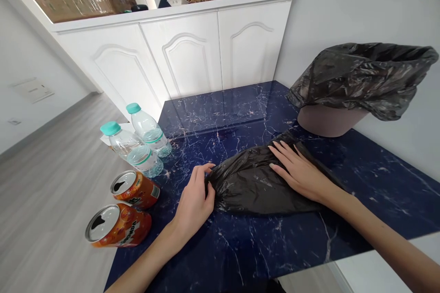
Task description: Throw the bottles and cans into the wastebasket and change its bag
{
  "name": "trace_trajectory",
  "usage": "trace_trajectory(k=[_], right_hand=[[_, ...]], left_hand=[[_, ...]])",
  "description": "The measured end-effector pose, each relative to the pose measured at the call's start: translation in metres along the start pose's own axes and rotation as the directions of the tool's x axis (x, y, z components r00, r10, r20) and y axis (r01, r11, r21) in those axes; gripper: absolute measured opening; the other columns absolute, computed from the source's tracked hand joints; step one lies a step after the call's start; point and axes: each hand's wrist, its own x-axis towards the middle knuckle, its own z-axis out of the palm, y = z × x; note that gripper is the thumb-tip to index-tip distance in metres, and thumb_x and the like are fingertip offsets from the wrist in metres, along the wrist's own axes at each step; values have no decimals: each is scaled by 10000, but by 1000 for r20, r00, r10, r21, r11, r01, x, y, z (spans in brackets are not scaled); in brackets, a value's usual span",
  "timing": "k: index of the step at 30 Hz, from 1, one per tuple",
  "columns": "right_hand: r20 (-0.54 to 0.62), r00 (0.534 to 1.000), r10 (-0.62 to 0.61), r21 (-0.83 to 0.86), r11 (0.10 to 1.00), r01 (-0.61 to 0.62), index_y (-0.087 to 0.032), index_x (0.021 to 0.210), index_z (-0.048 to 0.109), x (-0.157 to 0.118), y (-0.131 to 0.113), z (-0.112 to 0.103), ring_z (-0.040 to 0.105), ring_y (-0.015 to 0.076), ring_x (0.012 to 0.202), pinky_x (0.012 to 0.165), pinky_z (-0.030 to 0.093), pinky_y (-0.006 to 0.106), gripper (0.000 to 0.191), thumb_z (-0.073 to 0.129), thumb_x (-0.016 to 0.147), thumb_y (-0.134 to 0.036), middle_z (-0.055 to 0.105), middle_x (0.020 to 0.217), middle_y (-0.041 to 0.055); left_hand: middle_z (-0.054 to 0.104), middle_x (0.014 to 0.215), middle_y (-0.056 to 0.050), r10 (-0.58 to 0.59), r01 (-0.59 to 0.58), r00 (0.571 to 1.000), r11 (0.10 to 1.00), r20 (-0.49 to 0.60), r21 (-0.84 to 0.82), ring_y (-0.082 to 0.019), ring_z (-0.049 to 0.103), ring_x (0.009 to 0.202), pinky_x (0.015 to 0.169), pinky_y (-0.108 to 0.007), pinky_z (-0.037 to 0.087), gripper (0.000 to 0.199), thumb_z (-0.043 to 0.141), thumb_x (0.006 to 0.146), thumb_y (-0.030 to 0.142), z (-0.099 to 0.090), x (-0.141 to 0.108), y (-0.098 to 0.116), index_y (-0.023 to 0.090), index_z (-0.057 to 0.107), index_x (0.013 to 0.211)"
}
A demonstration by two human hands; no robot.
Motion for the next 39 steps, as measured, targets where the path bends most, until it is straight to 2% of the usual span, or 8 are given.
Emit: trace_trajectory(k=[9, 16, 21, 27, 31, 33, 36, 39], right_hand=[[45, 998, 46, 34, 998, -48, -184, 1730, 382, -1, 20, -1, 231, 310, 1701, 1378, 261, 566, 744, 252, 1150, -630, 274, 1824, 111], [28, 999, 39, 43, 998, -41, -164, 1719, 402, 0, 18, 1, 241, 301, 1699, 1384, 249, 545, 744, 245, 1151, -618, 300, 1815, 121], [59, 989, 133, 169, 976, -141, -206, 1730, 381, -1, 9, -11, 250, 323, 1695, 1374, 272, 560, 751, 288, 1134, -653, 231, 1839, 85], [-109, 993, 39, 388, 922, 6, -309, 1718, 370, -26, -54, -46, 327, 300, 1670, 1377, 264, 568, 650, 457, 1126, -560, 331, 1810, 56], [-11, 990, -142, 505, 854, 128, -319, 1791, 58, -54, -126, -55, 308, 335, 1674, 1332, 359, 581, 1125, 779, 949, -506, 250, 1834, 86], [-11, 979, -202, 573, 801, 171, -316, 1790, -17, -63, -157, -53, 257, 349, 1689, 1337, 338, 585, 1281, 865, 867, -421, 184, 1850, 97], [-7, 981, -193, 793, 597, 123, -338, 1794, 19, -72, -185, -44, 301, 304, 1675, 1345, 324, 549, 1117, 751, 951, -297, 243, 1835, 84], [142, 990, -2, 941, 312, -135, -371, 1767, 263, -79, -193, -38, 393, 298, 1636, 1319, 377, 552, 828, 648, 1035, -357, 414, 1768, 60]], left_hand=[[639, 1373, -85, -16, 15, 1000, 991, 5, 131, -240, 749, 992, 844, -420, 619, 336, 493, 1044, 180, -10, 6, -1, 255, 540, 1368], [693, 1174, -151, 2, 10, 1000, 908, -28, 419, -398, 679, 1108, 968, -594, 550, 517, 590, 1062, 581, -16, -4, -7, 151, 575, 1348], [687, 1061, -104, -74, 46, 992, 966, 101, 254, -349, 661, 1040, 919, -515, 535, 339, 566, 1053, 538, -26, -15, -3, 203, 613, 1038], [619, 836, 23, -185, 220, 954, 966, 235, -134, -182, 585, 755, 709, -307, 486, 278, 551, 1070, 507, -55, -29, 25, 246, 511, 983], [621, 863, 37, -125, 197, 965, 924, 229, -329, -144, 579, 758, 681, -247, 494, 239, 579, 1089, 464, -71, -43, 58, 268, 444, 1063], [612, 838, 44, -24, 132, 969, 892, 245, -433, -128, 563, 691, 610, -222, 473, 265, 592, 1093, 483, -73, -50, 72, 283, 420, 1118], [638, 905, -4, 252, -175, 964, 846, 88, -504, -171, 633, 756, 637, -270, 522, 427, 720, 1000, 599, -70, -56, 76, 293, 460, 1145], [692, 1036, -61, 540, -555, 826, 727, -163, -404, -254, 710, 939, 814, -388, 596, 460, 795, 929, 608, -62, -54, 66, 290, 503, 1090]])
